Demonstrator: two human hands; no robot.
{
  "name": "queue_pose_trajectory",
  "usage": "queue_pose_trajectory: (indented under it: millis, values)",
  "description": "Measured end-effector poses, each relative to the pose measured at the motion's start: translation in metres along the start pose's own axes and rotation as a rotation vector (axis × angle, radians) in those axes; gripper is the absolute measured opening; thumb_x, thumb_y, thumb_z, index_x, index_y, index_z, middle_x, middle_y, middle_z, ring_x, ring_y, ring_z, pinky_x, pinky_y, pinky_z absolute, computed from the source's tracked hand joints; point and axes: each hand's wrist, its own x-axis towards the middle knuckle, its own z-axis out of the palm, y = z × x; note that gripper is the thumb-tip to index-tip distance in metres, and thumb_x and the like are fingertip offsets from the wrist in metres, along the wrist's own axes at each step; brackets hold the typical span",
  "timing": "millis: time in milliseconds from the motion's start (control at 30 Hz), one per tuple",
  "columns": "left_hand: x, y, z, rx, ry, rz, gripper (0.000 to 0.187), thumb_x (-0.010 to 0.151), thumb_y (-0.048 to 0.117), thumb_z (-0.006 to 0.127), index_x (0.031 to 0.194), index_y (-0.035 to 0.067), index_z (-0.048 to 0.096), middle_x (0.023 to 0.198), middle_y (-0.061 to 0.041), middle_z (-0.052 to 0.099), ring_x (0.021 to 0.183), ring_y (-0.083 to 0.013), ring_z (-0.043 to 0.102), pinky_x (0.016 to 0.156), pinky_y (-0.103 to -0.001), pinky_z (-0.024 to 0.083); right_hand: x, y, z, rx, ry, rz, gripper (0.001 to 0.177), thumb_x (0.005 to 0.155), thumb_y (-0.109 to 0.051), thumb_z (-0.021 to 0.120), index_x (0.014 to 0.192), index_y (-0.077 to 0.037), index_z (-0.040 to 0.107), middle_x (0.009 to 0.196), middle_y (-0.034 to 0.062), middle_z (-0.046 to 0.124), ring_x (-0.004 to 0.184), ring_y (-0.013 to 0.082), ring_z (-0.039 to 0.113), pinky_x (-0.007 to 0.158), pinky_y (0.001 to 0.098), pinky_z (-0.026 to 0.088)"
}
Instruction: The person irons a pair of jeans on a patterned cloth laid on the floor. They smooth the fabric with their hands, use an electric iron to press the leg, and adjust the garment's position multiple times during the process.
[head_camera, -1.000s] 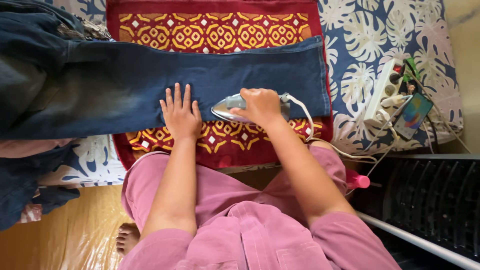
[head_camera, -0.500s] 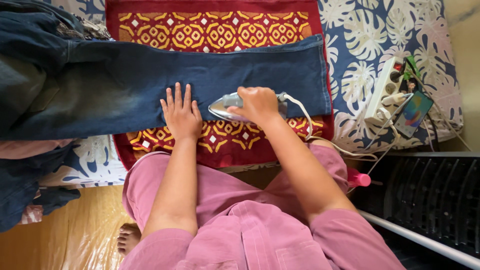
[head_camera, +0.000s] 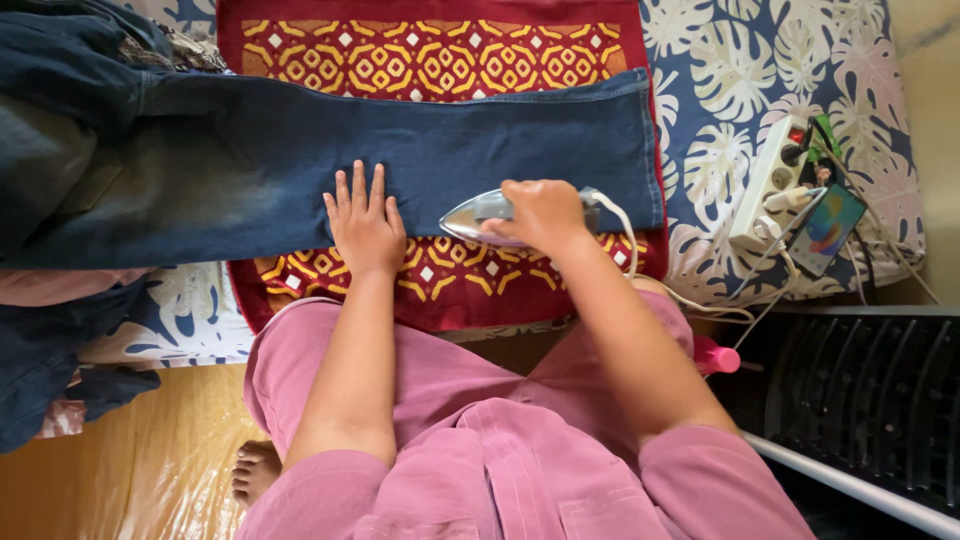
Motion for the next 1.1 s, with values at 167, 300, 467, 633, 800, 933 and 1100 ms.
queue_pose_trajectory:
  millis: [167, 300, 467, 633, 800, 933, 1100]
  values:
    - [-0.001, -0.001, 0.001, -0.001, 0.007, 0.002, 0.049, 0.104, 0.026, 0.054, 0.152, 0.018, 0.057, 0.161, -0.011, 0.045, 0.152, -0.0363, 0.034, 0.124, -0.057, 0.021, -0.011, 0.028, -0.010, -0.044, -0.036, 0.105, 0.056, 0.073, -0.065, 0.081, 0.083, -0.011, 0.070, 0.073, 0.0117, 0.072, 0.069, 0.0331, 0.072, 0.060, 0.0457, 0.055]
    - [-0.001, -0.002, 0.003, 0.007, 0.012, 0.003, 0.049, 0.104, 0.027, 0.054, 0.151, 0.018, 0.057, 0.162, -0.011, 0.045, 0.151, -0.0361, 0.034, 0.124, -0.057, 0.021, -0.017, 0.041, -0.014, -0.053, -0.011, 0.167, 0.056, 0.071, -0.065, 0.082, 0.083, -0.011, 0.070, 0.073, 0.0123, 0.072, 0.070, 0.0343, 0.072, 0.060, 0.0465, 0.055]
    - [-0.001, -0.001, 0.004, 0.010, 0.018, 0.008, 0.049, 0.104, 0.026, 0.054, 0.152, 0.018, 0.057, 0.162, -0.011, 0.045, 0.151, -0.0364, 0.034, 0.124, -0.057, 0.021, -0.016, 0.040, -0.014, -0.063, -0.012, 0.194, 0.055, 0.071, -0.065, 0.082, 0.083, -0.012, 0.071, 0.072, 0.0127, 0.072, 0.069, 0.0343, 0.071, 0.059, 0.0465, 0.055]
    - [-0.001, 0.000, 0.003, 0.011, 0.016, 0.003, 0.049, 0.103, 0.026, 0.054, 0.151, 0.018, 0.058, 0.161, -0.011, 0.045, 0.151, -0.0367, 0.035, 0.124, -0.057, 0.021, -0.011, 0.028, -0.014, -0.042, -0.003, 0.147, 0.053, 0.072, -0.062, 0.083, 0.082, -0.012, 0.071, 0.073, 0.0118, 0.072, 0.069, 0.0332, 0.072, 0.061, 0.0457, 0.055]
    - [0.000, 0.001, 0.001, 0.001, 0.020, -0.004, 0.049, 0.103, 0.026, 0.055, 0.151, 0.018, 0.058, 0.161, -0.011, 0.046, 0.151, -0.0367, 0.035, 0.124, -0.057, 0.021, 0.002, 0.004, -0.007, 0.046, 0.046, -0.001, 0.051, 0.071, -0.059, 0.083, 0.079, -0.010, 0.068, 0.072, 0.0100, 0.071, 0.070, 0.0317, 0.071, 0.061, 0.0456, 0.054]
    - [0.000, 0.002, 0.001, -0.012, 0.020, -0.012, 0.049, 0.102, 0.025, 0.056, 0.151, 0.018, 0.058, 0.161, -0.011, 0.046, 0.151, -0.0366, 0.035, 0.124, -0.057, 0.021, 0.014, -0.013, 0.000, 0.057, 0.081, -0.053, 0.052, 0.070, -0.058, 0.084, 0.075, -0.010, 0.065, 0.070, 0.0091, 0.070, 0.068, 0.0310, 0.071, 0.059, 0.0447, 0.053]
    - [0.001, 0.002, 0.000, -0.011, 0.019, -0.013, 0.049, 0.102, 0.026, 0.056, 0.150, 0.018, 0.058, 0.161, -0.011, 0.046, 0.151, -0.0365, 0.035, 0.124, -0.056, 0.021, 0.029, -0.020, 0.008, 0.028, 0.081, 0.076, 0.050, 0.068, -0.056, 0.086, 0.075, -0.011, 0.065, 0.069, 0.0106, 0.070, 0.066, 0.0320, 0.071, 0.058, 0.0445, 0.054]
